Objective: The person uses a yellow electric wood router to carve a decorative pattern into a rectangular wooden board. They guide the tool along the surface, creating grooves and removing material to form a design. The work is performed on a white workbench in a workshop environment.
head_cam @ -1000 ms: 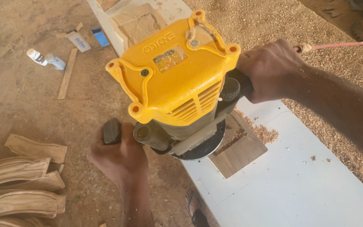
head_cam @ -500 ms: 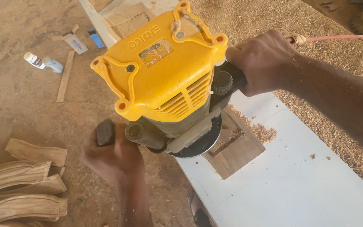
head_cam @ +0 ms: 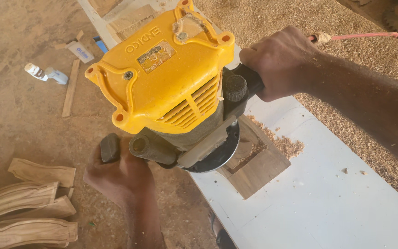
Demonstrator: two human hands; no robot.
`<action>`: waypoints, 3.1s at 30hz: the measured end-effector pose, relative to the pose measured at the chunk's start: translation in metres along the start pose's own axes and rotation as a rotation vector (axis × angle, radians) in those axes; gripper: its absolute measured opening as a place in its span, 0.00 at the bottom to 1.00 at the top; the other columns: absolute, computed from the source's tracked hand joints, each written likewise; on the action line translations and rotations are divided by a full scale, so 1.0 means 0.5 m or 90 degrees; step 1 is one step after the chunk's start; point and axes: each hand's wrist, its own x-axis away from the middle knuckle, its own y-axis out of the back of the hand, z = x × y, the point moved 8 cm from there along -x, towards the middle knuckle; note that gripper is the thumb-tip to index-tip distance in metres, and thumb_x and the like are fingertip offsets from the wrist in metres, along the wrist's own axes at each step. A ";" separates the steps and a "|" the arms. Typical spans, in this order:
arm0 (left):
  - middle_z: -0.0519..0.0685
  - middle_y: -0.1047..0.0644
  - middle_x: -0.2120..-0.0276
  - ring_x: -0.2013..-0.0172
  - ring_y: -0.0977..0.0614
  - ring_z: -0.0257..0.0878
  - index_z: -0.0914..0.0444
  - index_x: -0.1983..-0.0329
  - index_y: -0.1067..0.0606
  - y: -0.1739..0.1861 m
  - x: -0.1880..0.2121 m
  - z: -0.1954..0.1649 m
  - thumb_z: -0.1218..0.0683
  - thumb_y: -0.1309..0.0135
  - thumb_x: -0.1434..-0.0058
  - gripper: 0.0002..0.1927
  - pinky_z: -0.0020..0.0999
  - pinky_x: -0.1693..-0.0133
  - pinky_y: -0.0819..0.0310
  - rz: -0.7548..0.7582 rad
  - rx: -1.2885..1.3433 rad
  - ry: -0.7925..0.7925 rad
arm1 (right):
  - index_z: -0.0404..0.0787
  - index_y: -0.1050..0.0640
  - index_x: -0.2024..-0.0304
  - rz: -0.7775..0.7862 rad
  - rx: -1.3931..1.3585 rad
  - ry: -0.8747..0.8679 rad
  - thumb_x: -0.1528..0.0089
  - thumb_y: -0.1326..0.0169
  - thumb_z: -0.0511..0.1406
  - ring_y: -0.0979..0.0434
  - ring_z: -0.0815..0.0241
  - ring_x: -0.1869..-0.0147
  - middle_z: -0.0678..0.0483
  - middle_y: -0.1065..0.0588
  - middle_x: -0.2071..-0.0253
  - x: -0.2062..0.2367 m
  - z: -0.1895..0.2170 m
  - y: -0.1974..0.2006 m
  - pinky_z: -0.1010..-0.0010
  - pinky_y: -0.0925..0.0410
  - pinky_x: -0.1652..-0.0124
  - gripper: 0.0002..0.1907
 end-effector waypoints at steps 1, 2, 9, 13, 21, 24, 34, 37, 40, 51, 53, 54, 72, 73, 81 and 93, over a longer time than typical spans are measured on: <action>0.44 0.34 0.86 0.82 0.39 0.30 0.64 0.85 0.37 0.000 0.000 -0.002 0.63 0.48 0.47 0.14 0.34 0.79 0.49 -0.002 -0.007 -0.006 | 0.43 0.25 0.72 0.001 0.004 -0.002 0.48 0.39 0.38 0.26 0.59 0.80 0.57 0.28 0.81 0.000 -0.001 0.000 0.63 0.31 0.78 0.09; 0.44 0.34 0.86 0.82 0.39 0.30 0.64 0.84 0.36 0.001 -0.001 -0.004 0.63 0.48 0.47 0.13 0.34 0.79 0.48 -0.004 -0.014 -0.012 | 0.43 0.25 0.72 0.002 0.008 -0.005 0.49 0.39 0.39 0.26 0.59 0.80 0.57 0.28 0.81 -0.001 -0.003 -0.001 0.62 0.31 0.78 0.09; 0.43 0.32 0.86 0.84 0.37 0.30 0.62 0.84 0.35 -0.002 -0.006 0.004 0.63 0.49 0.48 0.11 0.34 0.80 0.47 -0.001 -0.020 -0.010 | 0.43 0.25 0.71 0.037 0.028 -0.010 0.47 0.38 0.40 0.26 0.60 0.81 0.57 0.28 0.82 -0.004 -0.007 -0.006 0.64 0.31 0.78 0.10; 0.43 0.33 0.86 0.84 0.39 0.31 0.62 0.84 0.36 -0.008 -0.008 0.019 0.61 0.47 0.48 0.13 0.32 0.81 0.48 0.008 0.010 0.028 | 0.44 0.24 0.67 0.048 0.027 -0.033 0.50 0.36 0.40 0.25 0.60 0.79 0.56 0.26 0.78 -0.003 -0.002 0.003 0.65 0.30 0.76 0.12; 0.42 0.31 0.83 0.80 0.36 0.28 0.64 0.80 0.27 0.006 -0.015 0.002 0.49 0.37 0.38 0.19 0.30 0.76 0.48 0.035 -0.024 -0.060 | 0.45 0.24 0.65 0.152 0.012 -0.114 0.52 0.37 0.38 0.25 0.62 0.76 0.58 0.25 0.76 0.025 0.016 0.002 0.67 0.29 0.74 0.14; 0.41 0.27 0.83 0.81 0.33 0.28 0.63 0.78 0.24 0.011 -0.012 0.008 0.49 0.38 0.40 0.16 0.29 0.76 0.45 0.014 -0.020 -0.037 | 0.45 0.24 0.66 0.128 0.008 -0.093 0.48 0.39 0.38 0.25 0.62 0.78 0.58 0.26 0.77 0.019 0.019 0.000 0.67 0.29 0.75 0.11; 0.42 0.29 0.84 0.83 0.33 0.29 0.62 0.82 0.29 0.006 -0.002 0.006 0.56 0.41 0.44 0.13 0.31 0.78 0.45 -0.020 -0.022 0.004 | 0.44 0.25 0.69 0.059 0.010 -0.043 0.50 0.40 0.37 0.26 0.61 0.79 0.58 0.28 0.80 0.007 0.003 -0.010 0.65 0.31 0.78 0.09; 0.43 0.32 0.86 0.83 0.37 0.30 0.63 0.84 0.32 0.003 -0.001 0.011 0.59 0.44 0.45 0.14 0.33 0.78 0.47 -0.010 -0.033 0.021 | 0.44 0.25 0.71 0.053 0.020 -0.036 0.49 0.40 0.38 0.26 0.61 0.78 0.58 0.28 0.80 0.003 0.000 -0.011 0.65 0.30 0.77 0.08; 0.44 0.34 0.87 0.82 0.39 0.31 0.64 0.85 0.35 0.002 0.000 0.013 0.61 0.45 0.45 0.15 0.34 0.77 0.49 -0.010 -0.045 0.016 | 0.44 0.25 0.70 0.082 0.023 -0.043 0.47 0.40 0.39 0.26 0.61 0.79 0.58 0.28 0.81 0.001 -0.004 -0.017 0.65 0.30 0.76 0.08; 0.42 0.28 0.85 0.83 0.33 0.30 0.63 0.82 0.28 0.004 -0.006 0.003 0.56 0.45 0.44 0.12 0.33 0.79 0.44 -0.005 -0.011 -0.014 | 0.44 0.25 0.70 0.104 0.026 -0.050 0.50 0.38 0.40 0.25 0.61 0.78 0.58 0.28 0.80 -0.013 0.005 -0.013 0.64 0.29 0.75 0.11; 0.43 0.29 0.85 0.83 0.34 0.31 0.64 0.83 0.28 0.004 -0.006 0.006 0.56 0.45 0.44 0.14 0.34 0.79 0.45 0.001 -0.009 0.006 | 0.44 0.24 0.69 0.103 0.031 -0.046 0.49 0.38 0.40 0.25 0.61 0.78 0.58 0.28 0.80 -0.014 0.007 -0.012 0.64 0.29 0.75 0.10; 0.43 0.29 0.86 0.83 0.35 0.31 0.64 0.83 0.29 0.004 -0.005 0.009 0.55 0.44 0.43 0.14 0.34 0.79 0.46 0.004 -0.010 0.017 | 0.44 0.24 0.69 0.103 0.031 -0.043 0.48 0.39 0.40 0.25 0.61 0.78 0.58 0.28 0.81 -0.015 0.008 -0.012 0.64 0.29 0.75 0.10; 0.44 0.33 0.87 0.83 0.36 0.31 0.63 0.85 0.33 0.006 -0.014 0.015 0.57 0.45 0.43 0.16 0.33 0.79 0.47 -0.010 -0.004 0.002 | 0.44 0.24 0.68 0.071 0.027 -0.029 0.48 0.36 0.41 0.24 0.61 0.78 0.58 0.27 0.80 -0.025 0.013 -0.012 0.64 0.30 0.74 0.12; 0.44 0.31 0.86 0.84 0.35 0.31 0.63 0.85 0.32 0.006 -0.015 0.018 0.58 0.45 0.44 0.15 0.32 0.81 0.45 -0.006 0.008 0.018 | 0.44 0.24 0.67 0.085 0.033 -0.035 0.48 0.36 0.41 0.25 0.61 0.78 0.58 0.27 0.80 -0.024 0.013 -0.014 0.65 0.30 0.74 0.12; 0.47 0.25 0.80 0.80 0.30 0.29 0.69 0.76 0.25 0.003 -0.018 0.014 0.59 0.43 0.41 0.10 0.28 0.79 0.38 0.023 0.113 -0.014 | 0.44 0.24 0.63 0.138 0.034 -0.057 0.48 0.35 0.41 0.24 0.62 0.77 0.58 0.26 0.78 -0.033 0.022 -0.021 0.67 0.29 0.74 0.15; 0.45 0.22 0.76 0.76 0.27 0.28 0.71 0.67 0.20 0.009 -0.026 0.015 0.51 0.40 0.34 0.16 0.27 0.75 0.35 0.039 0.088 -0.104 | 0.45 0.26 0.61 0.214 0.026 -0.106 0.47 0.35 0.41 0.24 0.60 0.74 0.58 0.28 0.77 -0.025 0.039 -0.021 0.65 0.28 0.70 0.16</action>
